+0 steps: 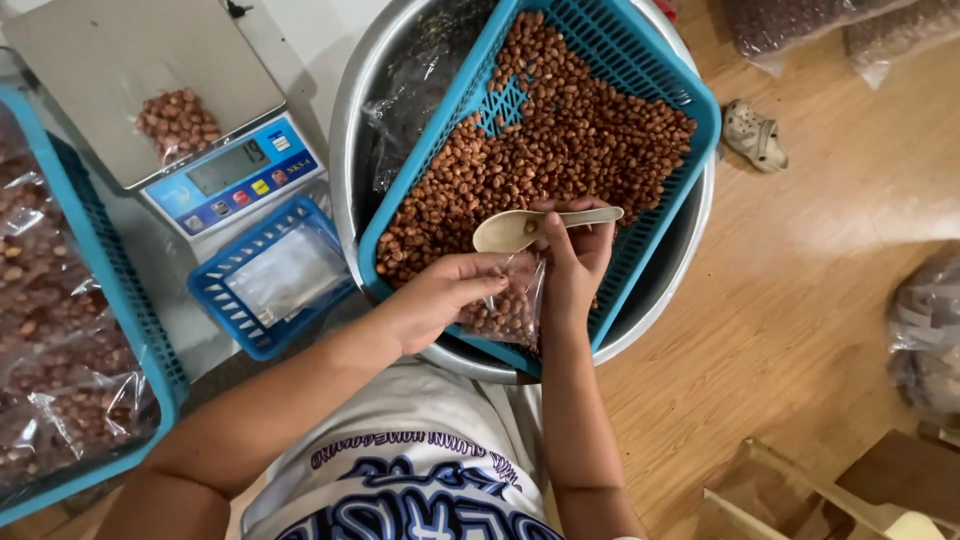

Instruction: The person scoops peanuts from a blue basket into small plastic bags using a spoon. They place the filled bags onto a digital scale to weigh them and then move the weighed bags into a larger blue tray.

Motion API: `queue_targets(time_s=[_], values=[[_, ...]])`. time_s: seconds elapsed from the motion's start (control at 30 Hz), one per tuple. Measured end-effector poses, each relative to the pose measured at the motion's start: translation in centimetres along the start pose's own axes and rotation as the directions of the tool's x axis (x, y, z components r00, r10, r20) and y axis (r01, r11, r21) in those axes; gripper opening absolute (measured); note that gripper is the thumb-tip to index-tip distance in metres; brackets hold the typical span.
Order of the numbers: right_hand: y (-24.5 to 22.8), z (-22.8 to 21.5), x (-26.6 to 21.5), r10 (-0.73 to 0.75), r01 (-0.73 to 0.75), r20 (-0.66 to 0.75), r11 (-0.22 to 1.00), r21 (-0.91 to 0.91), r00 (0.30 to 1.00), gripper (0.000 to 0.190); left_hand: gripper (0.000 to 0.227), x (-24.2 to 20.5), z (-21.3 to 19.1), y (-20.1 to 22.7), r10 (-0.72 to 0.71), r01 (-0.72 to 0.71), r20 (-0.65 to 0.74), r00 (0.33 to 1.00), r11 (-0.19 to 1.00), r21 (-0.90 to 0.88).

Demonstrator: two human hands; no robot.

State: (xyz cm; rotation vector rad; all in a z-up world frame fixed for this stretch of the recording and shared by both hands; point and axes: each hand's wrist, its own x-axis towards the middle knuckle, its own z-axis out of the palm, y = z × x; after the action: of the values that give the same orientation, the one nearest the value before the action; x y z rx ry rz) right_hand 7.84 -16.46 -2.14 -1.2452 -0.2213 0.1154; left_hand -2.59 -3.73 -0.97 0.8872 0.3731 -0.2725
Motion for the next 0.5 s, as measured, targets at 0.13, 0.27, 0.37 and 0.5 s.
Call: queue_targets(time_s=[0.13,0.27,0.37,0.5], values=[[-0.2,0.2,-0.1,0.006,-0.007,0.011,1.0,0.018,1.0,0.023,0.045,-0.2,0.2,-0.7,0.066,-0.066,0.015,0.998,0.997,0.048],[-0.4,0.4,-0.3,0.01,-0.012,0.053,1.0,0.029,0.999,0.023,0.043,-0.5,0.1,-1.2,0.07,-0.07,0.046,0.996,0.997,-0.018],[1.1,-0.5,-0.1,0.022,-0.024,0.073,1.0,0.015,0.997,0.025,0.042,-1.3,0.4,-0.6,-0.046,0.048,0.02,0.999,0.991,-0.129],[2.5,-1.1,-0.1,-0.018,0.015,-0.056,0.998,-0.06,0.998,0.034,0.035,-3.2,0.6,1.9,-0.07,0.053,-0.052,0.996,0.958,-0.28]])
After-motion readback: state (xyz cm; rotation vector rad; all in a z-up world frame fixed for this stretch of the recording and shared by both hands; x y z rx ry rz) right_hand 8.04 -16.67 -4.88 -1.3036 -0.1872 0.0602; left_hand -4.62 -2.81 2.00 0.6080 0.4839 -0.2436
